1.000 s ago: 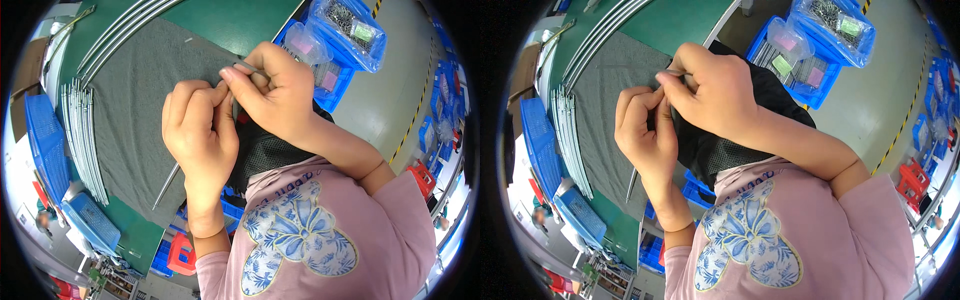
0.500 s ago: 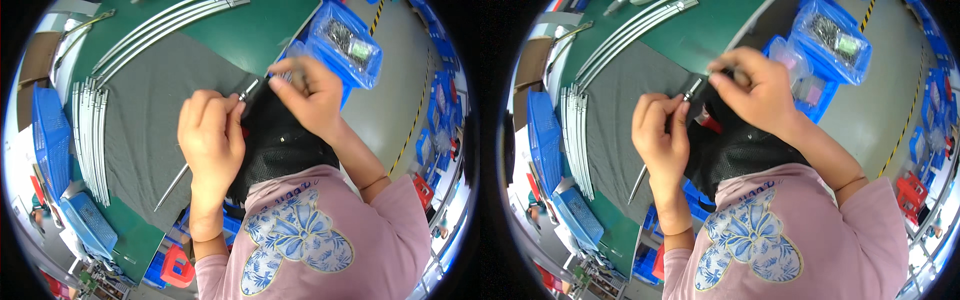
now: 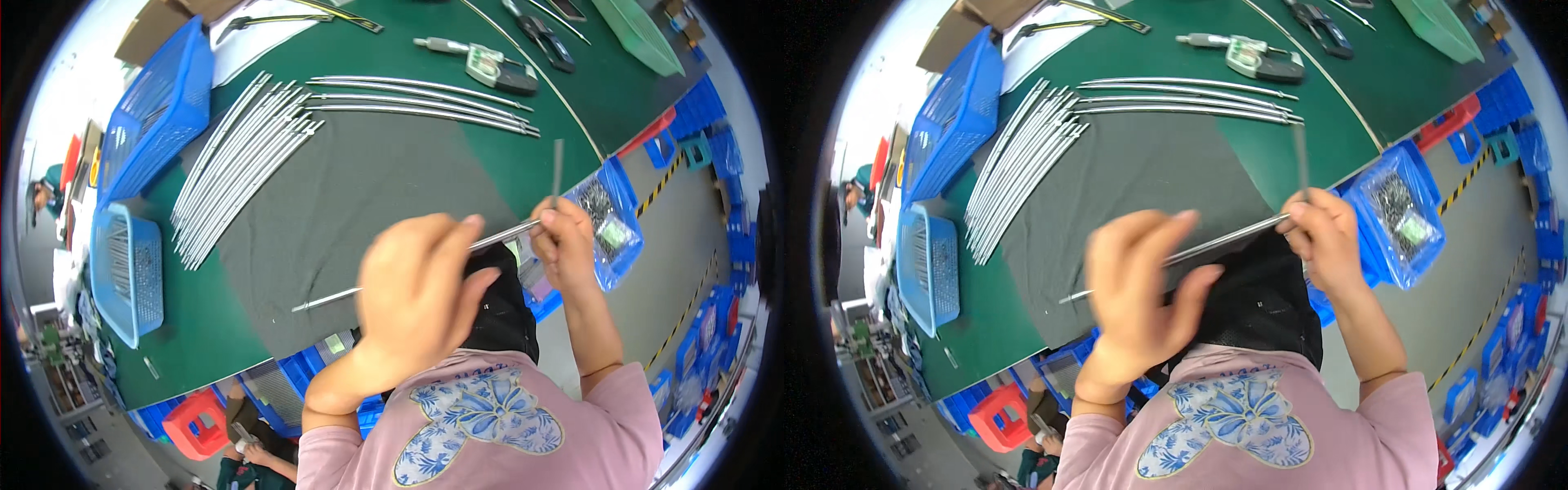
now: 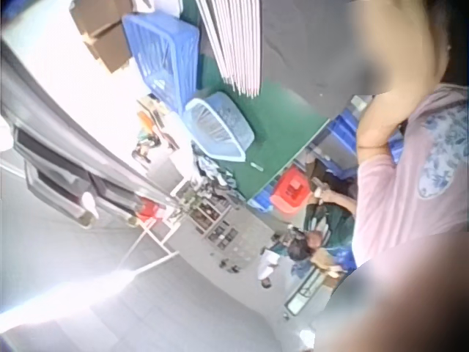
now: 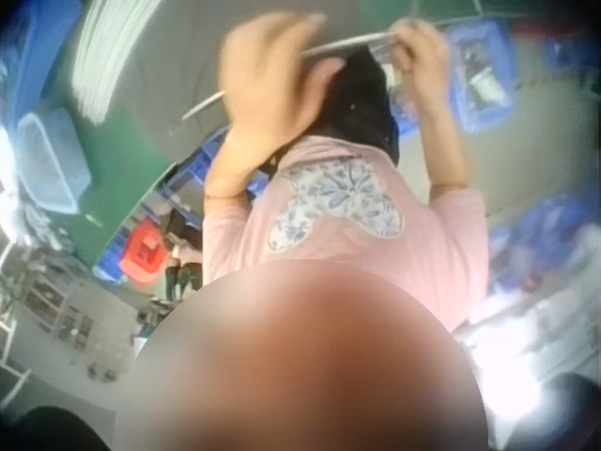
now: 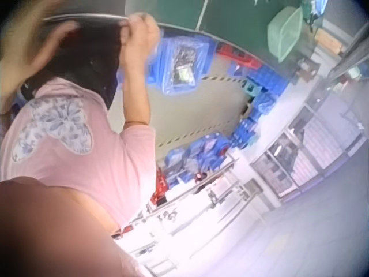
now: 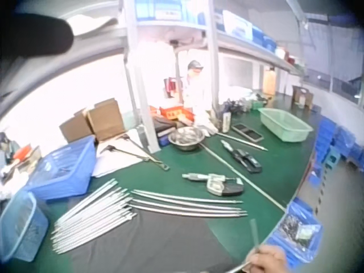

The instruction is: The recorder is using a small file to deburr or smooth the ends of metal rods at a hardware manufacturing workbench.

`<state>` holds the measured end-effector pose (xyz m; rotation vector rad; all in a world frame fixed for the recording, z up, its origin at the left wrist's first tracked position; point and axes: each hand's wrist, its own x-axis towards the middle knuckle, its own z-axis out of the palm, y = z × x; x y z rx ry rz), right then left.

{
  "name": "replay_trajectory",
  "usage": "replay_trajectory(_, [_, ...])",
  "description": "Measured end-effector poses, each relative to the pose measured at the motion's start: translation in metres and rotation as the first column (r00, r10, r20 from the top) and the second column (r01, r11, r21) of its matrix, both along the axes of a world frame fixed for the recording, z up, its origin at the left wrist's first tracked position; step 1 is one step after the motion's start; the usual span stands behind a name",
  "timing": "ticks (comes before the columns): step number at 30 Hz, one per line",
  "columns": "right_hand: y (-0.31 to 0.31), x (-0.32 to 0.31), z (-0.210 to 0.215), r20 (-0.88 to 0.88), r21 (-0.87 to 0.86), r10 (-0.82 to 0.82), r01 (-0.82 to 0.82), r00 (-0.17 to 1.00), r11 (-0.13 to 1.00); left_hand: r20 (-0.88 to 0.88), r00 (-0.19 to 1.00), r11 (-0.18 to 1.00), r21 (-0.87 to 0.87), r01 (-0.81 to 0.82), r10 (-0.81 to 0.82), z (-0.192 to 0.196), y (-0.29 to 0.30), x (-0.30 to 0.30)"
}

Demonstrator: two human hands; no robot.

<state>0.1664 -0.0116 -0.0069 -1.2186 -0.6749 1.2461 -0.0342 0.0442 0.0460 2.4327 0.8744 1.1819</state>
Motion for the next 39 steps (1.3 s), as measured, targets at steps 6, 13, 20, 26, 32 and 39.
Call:
replay_trajectory(6, [0.020,0.043,0.007,-0.004,0.112,-0.193,0.192,0.981,0.975,-0.034,0.886,0.876,0.176,-0.449,0.462,0.021,0.052,-0.087])
replay_trajectory(13, [0.063,0.044,0.008,0.067,0.147,-0.323,0.310,0.944,0.939,-0.410,0.765,0.863,0.325,-0.387,0.497,-0.035,0.121,-0.114])
replay_trajectory(20, [0.078,0.051,0.019,0.328,-0.016,-0.151,0.165,0.932,0.986,-0.500,0.725,0.878,0.332,-0.344,0.473,-0.045,0.131,-0.113])
replay_trajectory(26, [0.090,0.065,0.008,0.719,-0.091,0.022,0.063,0.695,0.994,-0.561,0.733,0.918,0.314,-0.241,0.384,-0.045,0.135,-0.113])
replay_trajectory(32, [0.088,0.065,0.006,0.797,-0.023,-0.081,0.165,0.598,0.986,-0.564,0.741,0.930,0.251,-0.268,0.365,-0.037,0.114,-0.113])
replay_trajectory(39, [0.017,0.023,0.015,0.449,0.050,-0.061,0.043,0.891,0.998,-0.533,0.834,0.961,0.276,0.011,0.143,0.009,0.027,-0.063])
